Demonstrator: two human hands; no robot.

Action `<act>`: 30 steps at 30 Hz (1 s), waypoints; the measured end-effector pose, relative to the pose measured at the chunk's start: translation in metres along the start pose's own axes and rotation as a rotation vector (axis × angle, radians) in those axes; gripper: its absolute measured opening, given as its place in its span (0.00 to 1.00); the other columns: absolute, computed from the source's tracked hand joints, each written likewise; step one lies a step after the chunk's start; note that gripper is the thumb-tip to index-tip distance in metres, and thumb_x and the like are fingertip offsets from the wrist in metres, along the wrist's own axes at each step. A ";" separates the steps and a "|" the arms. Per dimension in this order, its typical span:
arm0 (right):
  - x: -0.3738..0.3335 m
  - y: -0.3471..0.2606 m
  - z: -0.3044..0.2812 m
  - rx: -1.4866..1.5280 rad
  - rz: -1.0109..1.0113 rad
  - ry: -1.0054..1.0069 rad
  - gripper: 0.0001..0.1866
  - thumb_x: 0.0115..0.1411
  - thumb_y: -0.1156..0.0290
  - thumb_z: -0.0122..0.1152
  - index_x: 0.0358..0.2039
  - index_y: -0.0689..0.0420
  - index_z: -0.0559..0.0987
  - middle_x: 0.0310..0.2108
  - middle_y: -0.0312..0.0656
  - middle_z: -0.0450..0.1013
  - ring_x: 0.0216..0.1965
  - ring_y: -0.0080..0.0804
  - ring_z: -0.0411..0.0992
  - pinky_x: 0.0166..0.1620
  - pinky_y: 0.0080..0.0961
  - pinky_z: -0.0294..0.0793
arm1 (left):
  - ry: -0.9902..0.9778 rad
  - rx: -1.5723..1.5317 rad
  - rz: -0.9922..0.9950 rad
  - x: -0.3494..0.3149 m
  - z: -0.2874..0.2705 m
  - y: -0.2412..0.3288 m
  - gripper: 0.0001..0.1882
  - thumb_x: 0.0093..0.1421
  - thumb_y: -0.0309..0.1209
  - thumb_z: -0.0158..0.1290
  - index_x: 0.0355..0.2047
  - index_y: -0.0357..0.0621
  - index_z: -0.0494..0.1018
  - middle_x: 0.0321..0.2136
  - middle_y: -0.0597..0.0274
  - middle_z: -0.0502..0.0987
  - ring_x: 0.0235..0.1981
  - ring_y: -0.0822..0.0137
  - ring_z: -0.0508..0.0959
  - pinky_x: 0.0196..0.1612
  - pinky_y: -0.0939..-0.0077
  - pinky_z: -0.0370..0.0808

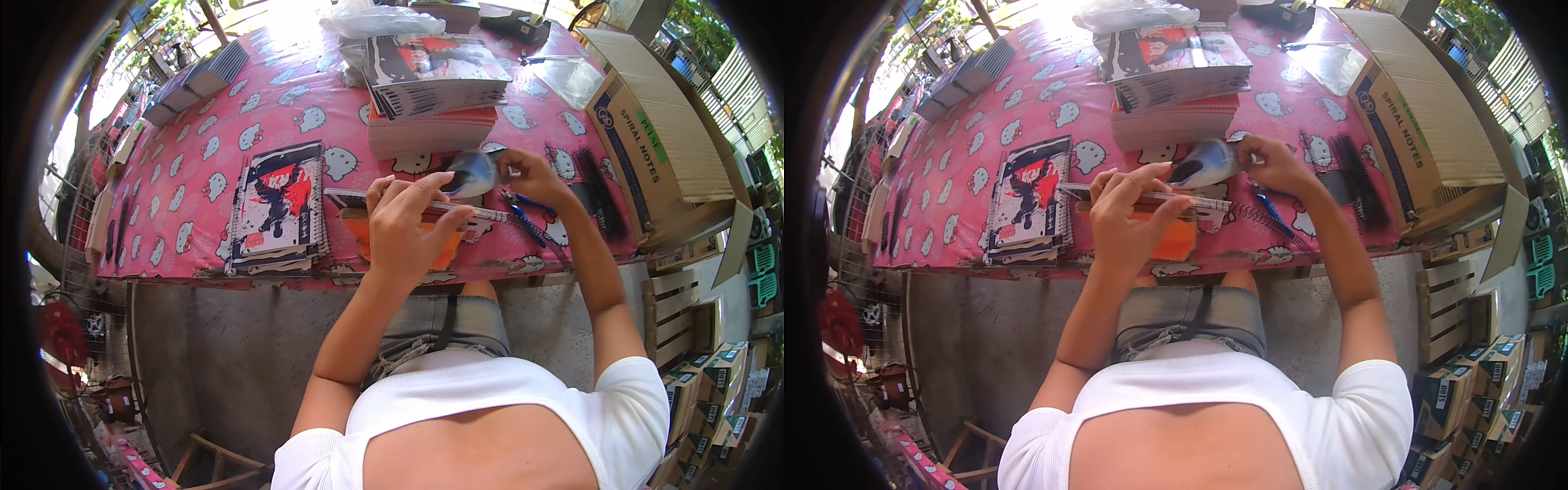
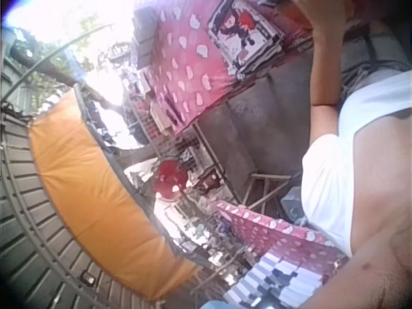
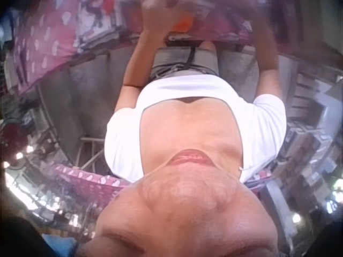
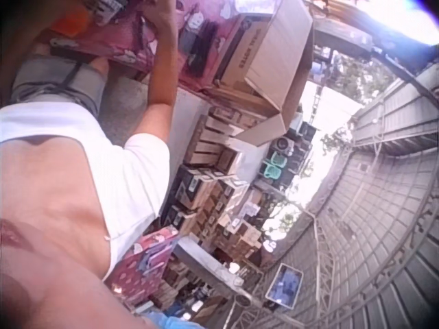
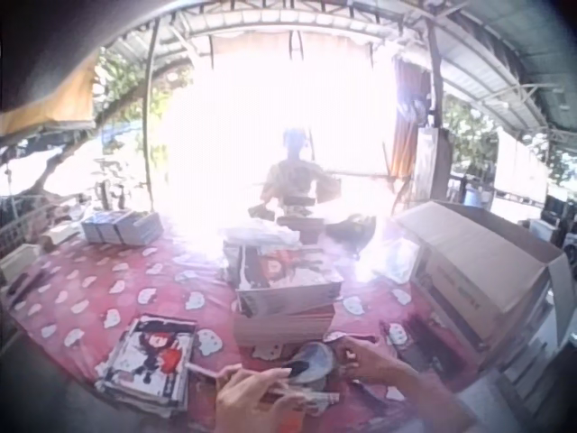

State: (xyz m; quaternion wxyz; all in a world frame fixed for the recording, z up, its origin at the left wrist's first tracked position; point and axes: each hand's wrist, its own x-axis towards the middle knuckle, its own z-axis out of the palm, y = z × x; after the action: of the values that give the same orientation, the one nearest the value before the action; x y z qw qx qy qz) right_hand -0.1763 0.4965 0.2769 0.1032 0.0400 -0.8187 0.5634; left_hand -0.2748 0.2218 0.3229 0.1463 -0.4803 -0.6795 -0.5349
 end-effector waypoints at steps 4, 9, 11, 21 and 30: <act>0.002 -0.002 0.030 -0.547 0.024 0.184 0.30 0.42 0.80 0.65 0.45 0.59 0.63 0.30 0.41 0.69 0.40 0.31 0.70 0.44 0.28 0.72 | -0.050 0.085 0.097 0.005 -0.002 -0.006 0.18 0.45 0.41 0.64 0.35 0.47 0.77 0.24 0.67 0.77 0.30 0.65 0.74 0.48 0.68 0.62; 0.003 -0.016 0.020 -0.718 0.090 0.250 0.28 0.41 0.72 0.72 0.44 0.60 0.71 0.41 0.47 0.74 0.44 0.38 0.74 0.44 0.33 0.74 | -0.066 0.143 0.119 0.002 -0.005 -0.006 0.15 0.41 0.38 0.66 0.28 0.46 0.77 0.23 0.65 0.77 0.31 0.62 0.74 0.47 0.67 0.63; -0.006 -0.030 0.013 -0.203 0.019 0.309 0.23 0.45 0.69 0.71 0.43 0.59 0.75 0.40 0.46 0.75 0.41 0.37 0.75 0.44 0.33 0.74 | -0.050 0.137 0.117 0.002 -0.003 -0.005 0.13 0.41 0.37 0.66 0.26 0.47 0.77 0.23 0.66 0.77 0.30 0.64 0.75 0.46 0.69 0.64; 0.020 -0.052 0.016 0.061 -0.147 -0.063 0.20 0.46 0.76 0.66 0.42 0.56 0.76 0.38 0.42 0.77 0.38 0.40 0.76 0.40 0.33 0.75 | -0.079 0.077 -0.030 0.004 -0.004 -0.003 0.24 0.38 0.38 0.68 0.38 0.48 0.75 0.26 0.65 0.77 0.31 0.63 0.75 0.48 0.69 0.63; 0.033 -0.066 0.030 0.107 -0.124 0.035 0.25 0.38 0.78 0.67 0.42 0.60 0.77 0.37 0.41 0.77 0.39 0.29 0.74 0.42 0.28 0.74 | 0.001 0.562 -0.137 0.002 -0.041 -0.016 0.21 0.37 0.44 0.69 0.30 0.49 0.79 0.57 0.56 0.62 0.58 0.52 0.59 0.59 0.59 0.55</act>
State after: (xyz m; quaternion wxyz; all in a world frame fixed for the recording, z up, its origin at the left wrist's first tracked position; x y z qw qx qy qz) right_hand -0.2007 0.4462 0.3340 0.1498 0.0862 -0.7815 0.5995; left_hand -0.3018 0.1879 0.3306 0.2374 -0.3737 -0.8319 -0.3346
